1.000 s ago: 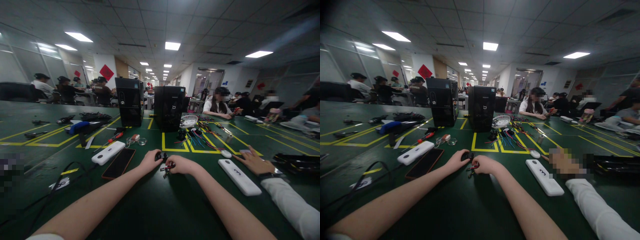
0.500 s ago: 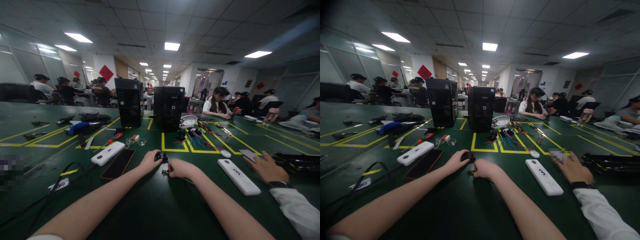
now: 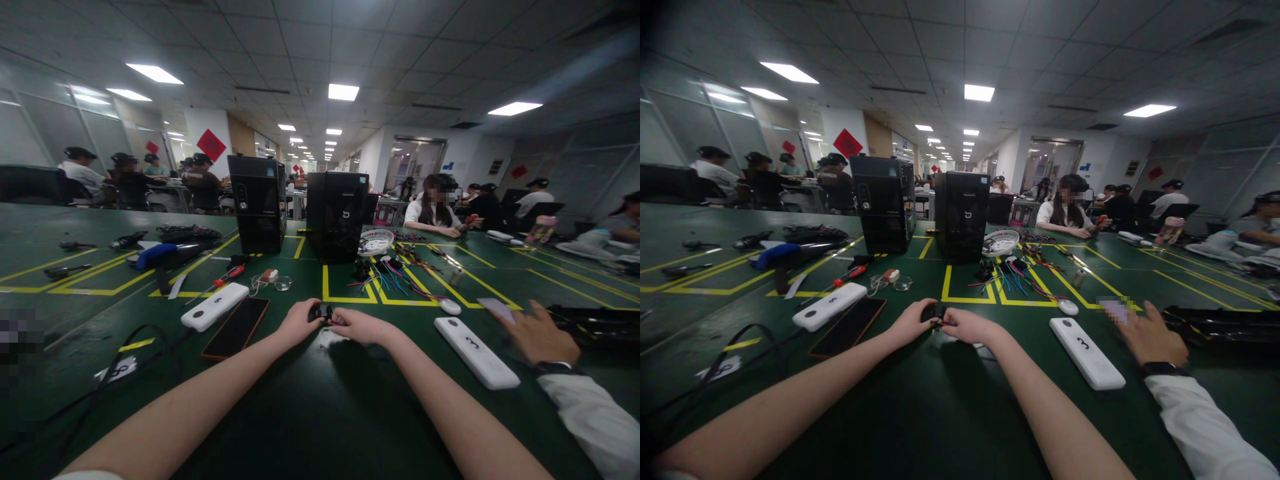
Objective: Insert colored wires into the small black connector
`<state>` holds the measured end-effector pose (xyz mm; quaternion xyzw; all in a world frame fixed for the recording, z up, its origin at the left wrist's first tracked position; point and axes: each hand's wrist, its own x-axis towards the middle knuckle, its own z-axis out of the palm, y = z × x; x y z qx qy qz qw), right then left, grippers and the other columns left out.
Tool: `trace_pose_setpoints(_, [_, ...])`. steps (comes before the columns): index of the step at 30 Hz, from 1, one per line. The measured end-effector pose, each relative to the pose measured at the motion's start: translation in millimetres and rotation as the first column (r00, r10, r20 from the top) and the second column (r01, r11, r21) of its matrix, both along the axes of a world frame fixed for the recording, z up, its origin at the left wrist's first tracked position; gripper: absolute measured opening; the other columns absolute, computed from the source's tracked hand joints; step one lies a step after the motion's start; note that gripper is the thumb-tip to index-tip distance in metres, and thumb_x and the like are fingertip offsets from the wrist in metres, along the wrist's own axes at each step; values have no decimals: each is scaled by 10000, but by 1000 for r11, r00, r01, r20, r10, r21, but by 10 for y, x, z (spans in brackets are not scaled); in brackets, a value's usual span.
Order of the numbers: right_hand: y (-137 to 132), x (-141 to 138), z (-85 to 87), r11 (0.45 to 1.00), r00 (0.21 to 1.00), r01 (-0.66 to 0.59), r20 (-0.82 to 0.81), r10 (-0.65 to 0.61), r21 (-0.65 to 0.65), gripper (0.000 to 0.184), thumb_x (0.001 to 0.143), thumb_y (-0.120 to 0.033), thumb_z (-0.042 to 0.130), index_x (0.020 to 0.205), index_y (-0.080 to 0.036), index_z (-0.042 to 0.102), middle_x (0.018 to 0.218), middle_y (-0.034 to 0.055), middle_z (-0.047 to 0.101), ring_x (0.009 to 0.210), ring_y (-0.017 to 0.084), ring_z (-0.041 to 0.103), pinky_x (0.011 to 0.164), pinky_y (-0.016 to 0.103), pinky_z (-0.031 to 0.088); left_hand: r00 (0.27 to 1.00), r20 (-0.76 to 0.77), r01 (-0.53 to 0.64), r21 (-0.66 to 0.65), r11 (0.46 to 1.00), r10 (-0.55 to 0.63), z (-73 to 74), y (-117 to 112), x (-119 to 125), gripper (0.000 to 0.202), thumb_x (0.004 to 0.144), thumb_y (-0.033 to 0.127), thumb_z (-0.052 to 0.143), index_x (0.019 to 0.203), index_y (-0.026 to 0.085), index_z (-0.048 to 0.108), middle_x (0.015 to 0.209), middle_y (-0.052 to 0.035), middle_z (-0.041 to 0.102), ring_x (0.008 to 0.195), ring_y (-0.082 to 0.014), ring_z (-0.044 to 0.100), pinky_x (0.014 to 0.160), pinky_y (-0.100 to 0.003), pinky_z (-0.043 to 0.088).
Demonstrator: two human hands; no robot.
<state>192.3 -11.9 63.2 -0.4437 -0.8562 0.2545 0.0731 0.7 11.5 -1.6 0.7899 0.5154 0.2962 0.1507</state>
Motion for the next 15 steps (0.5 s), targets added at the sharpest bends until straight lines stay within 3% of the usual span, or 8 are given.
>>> trace_pose_setpoints(3, [41,13,-28,979,991,128,-70,-118,156,238,791,-352,538,952,-176,528,861,30,602,745,140,533,613,215,355,1000,11,27,13,1000,-27,5,-16,21,415,744,310,612,1134,193,531,1096,-78,612,1015,-251,550,892,-373,418])
trace_pose_setpoints(5, [72,32,-56,950,980,197,-35,-195,243,299,771,-349,565,1017,-182,529,843,34,615,733,150,546,607,222,350,995,26,95,11,995,-95,19,-36,32,457,740,333,621,1164,201,511,1124,-75,602,1034,-248,545,911,-371,411])
trace_pose_setpoints(7, [97,52,-86,936,976,189,47,-212,299,343,750,-350,590,1050,-190,546,853,45,629,754,165,562,619,229,354,982,39,183,2,983,-183,35,-52,38,498,737,337,627,1198,210,487,1155,-68,590,1058,-237,537,936,-362,401])
trace_pose_setpoints(11, [136,76,-129,958,964,128,193,-180,257,328,778,-441,530,970,-188,615,875,65,651,779,184,588,629,240,381,966,69,249,-24,968,-247,37,-52,35,546,737,350,630,1239,215,464,1241,-75,541,1133,-239,497,984,-370,370])
trace_pose_setpoints(15, [220,200,-119,919,882,288,299,-364,270,364,769,-464,510,949,-173,635,903,97,662,813,212,607,634,258,410,980,85,182,-47,982,-177,0,-28,27,568,741,363,622,1256,187,460,1295,-106,494,1182,-258,457,1013,-394,341])
